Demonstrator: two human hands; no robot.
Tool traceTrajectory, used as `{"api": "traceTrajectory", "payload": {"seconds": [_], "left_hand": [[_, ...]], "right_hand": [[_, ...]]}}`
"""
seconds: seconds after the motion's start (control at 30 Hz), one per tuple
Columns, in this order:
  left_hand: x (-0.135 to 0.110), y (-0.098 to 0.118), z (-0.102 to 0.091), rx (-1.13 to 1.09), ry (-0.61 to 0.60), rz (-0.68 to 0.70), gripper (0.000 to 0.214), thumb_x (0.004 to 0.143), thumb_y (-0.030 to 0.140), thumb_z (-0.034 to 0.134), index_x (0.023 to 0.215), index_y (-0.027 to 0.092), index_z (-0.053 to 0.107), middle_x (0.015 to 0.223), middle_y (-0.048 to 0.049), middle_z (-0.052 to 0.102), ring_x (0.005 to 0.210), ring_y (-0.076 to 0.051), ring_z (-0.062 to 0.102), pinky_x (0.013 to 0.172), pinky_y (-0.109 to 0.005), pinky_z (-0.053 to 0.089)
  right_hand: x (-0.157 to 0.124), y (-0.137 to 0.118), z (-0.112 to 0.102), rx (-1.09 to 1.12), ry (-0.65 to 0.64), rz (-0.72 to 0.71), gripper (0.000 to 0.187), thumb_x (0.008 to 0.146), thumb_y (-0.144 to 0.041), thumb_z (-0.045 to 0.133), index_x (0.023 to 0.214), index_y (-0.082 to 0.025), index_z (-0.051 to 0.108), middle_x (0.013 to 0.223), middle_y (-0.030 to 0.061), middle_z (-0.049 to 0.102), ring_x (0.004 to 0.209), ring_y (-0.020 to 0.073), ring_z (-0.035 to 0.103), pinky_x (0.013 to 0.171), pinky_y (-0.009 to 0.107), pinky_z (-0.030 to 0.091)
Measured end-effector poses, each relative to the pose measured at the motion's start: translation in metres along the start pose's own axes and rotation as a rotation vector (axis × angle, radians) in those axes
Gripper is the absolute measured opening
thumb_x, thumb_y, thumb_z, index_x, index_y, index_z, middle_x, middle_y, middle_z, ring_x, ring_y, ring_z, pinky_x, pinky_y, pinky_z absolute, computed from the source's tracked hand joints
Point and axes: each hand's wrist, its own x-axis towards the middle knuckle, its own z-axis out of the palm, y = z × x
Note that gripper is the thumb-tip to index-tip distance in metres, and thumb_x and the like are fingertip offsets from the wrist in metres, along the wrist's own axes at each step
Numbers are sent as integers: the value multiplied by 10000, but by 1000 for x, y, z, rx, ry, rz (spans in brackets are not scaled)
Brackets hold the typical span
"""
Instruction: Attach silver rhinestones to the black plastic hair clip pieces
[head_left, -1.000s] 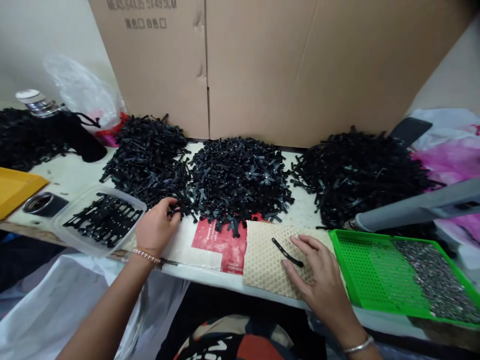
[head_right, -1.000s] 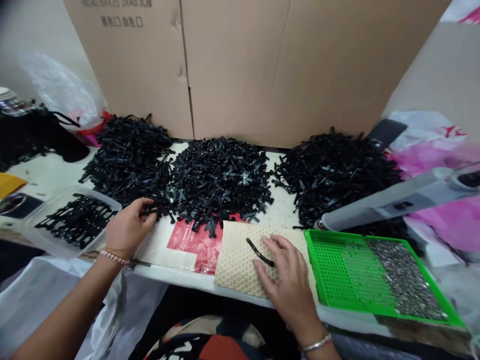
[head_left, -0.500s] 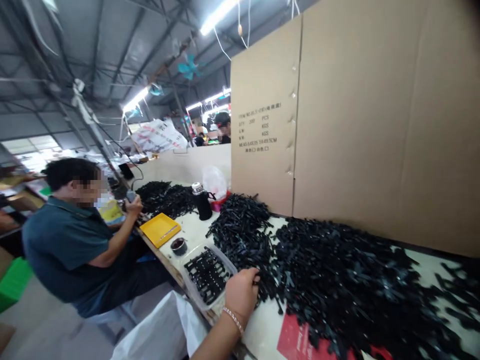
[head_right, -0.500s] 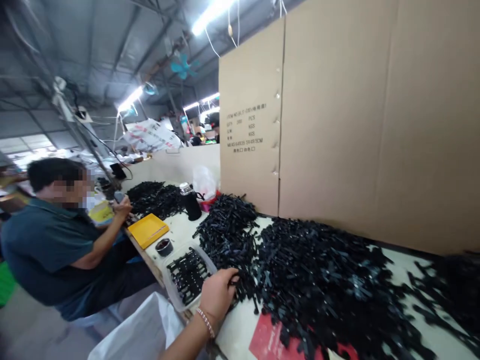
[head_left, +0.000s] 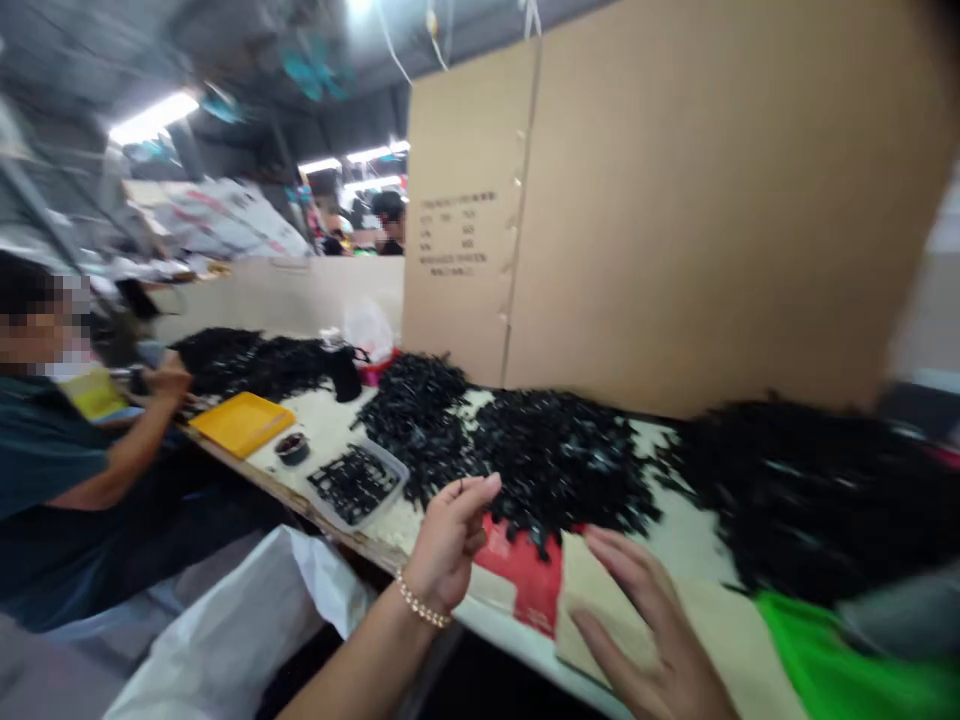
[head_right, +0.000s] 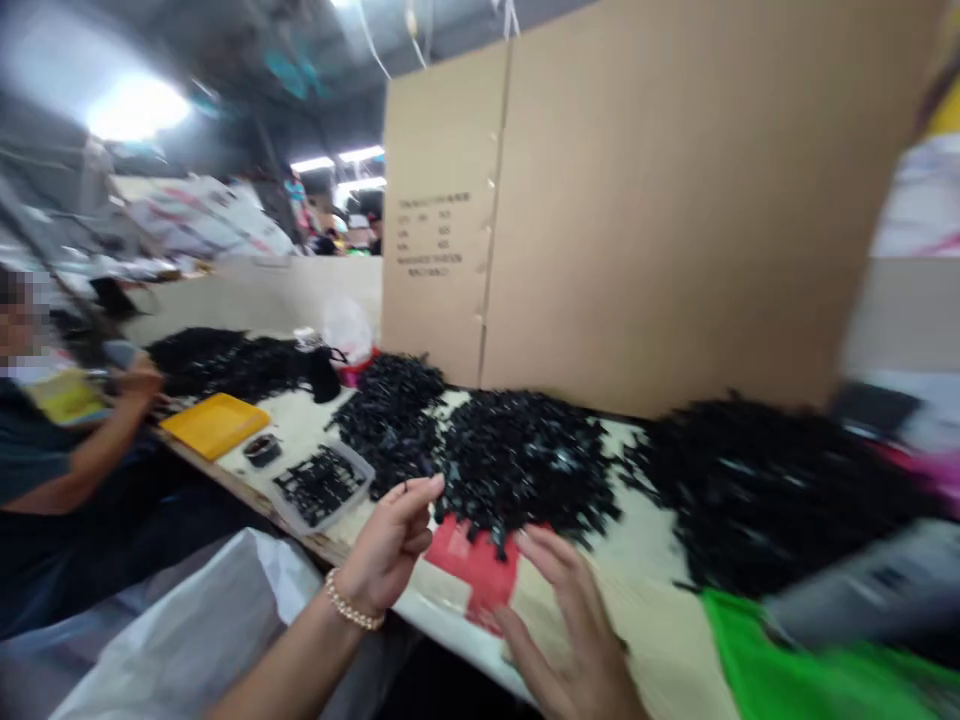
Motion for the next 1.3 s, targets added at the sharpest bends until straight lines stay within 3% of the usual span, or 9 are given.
{"api": "traceTrajectory", "payload": {"seconds": [0.13,0.3,0.47,0.57,0.67,0.73,1.0,1.17,1.3], "left_hand": [[-39,-21,21,-170,-75,-119,382,612,310,836,664,166,486,482,140,230,420,-15,106,382,-157,97],[-59,-35,25,-180,-95,-191,336,632,293,830,692,135,539,506,127,304,410,6,139,371,-132,123],[-60,-42,24,-189,-84,-234,345,606,291,841,727,129,562,528,113,358,400,15,194,365,-120,137],[-58,-48,25,-183,-1,-217,367,581,267,855,754,140,558,571,98,425,415,9,283,365,-113,193],[-58,-52,30,-192,70,-181,374,588,275,850,764,166,538,601,76,486,480,-34,429,417,-131,330],[-58,-52,33,-209,78,-183,368,603,286,840,765,178,529,606,62,514,516,-67,487,459,-166,393],[-53,-53,37,-270,116,-204,267,650,250,815,808,140,629,715,-3,637,648,-97,584,588,-187,496],[-48,-56,36,-356,174,-205,217,625,223,830,707,138,648,668,12,636,621,-82,573,616,-183,516],[-44,-63,35,-369,189,-234,220,609,209,840,733,133,674,685,7,656,639,-84,586,629,-178,515]], "right_hand": [[21,-37,8,98,-56,25,375,934,-297,534,1302,-274,463,1280,68,518,1195,227,489,1024,401,442],[11,-45,12,272,-82,129,338,903,-177,553,1228,-266,523,1062,24,626,928,166,602,852,305,507],[1,-41,16,394,-30,212,340,884,-164,567,1205,-263,515,1008,6,608,903,148,592,836,284,497],[-3,-42,17,353,45,230,258,876,-194,590,1120,-246,526,993,12,553,835,141,555,739,263,488],[-7,-45,21,368,-44,241,137,871,-167,576,988,-230,546,914,-1,526,736,130,514,657,249,457],[-8,-47,25,385,-127,219,159,869,-132,555,997,-227,552,927,7,536,797,145,525,716,265,460],[-2,-40,43,213,-140,203,191,910,-146,541,1091,-207,554,1020,49,560,910,193,540,816,320,461],[1,-35,48,49,-180,178,146,924,-156,535,1052,-194,593,936,48,611,843,212,547,737,336,452],[5,-29,49,32,-215,239,121,884,-135,604,976,-211,625,847,20,632,799,211,545,707,332,430]]}}
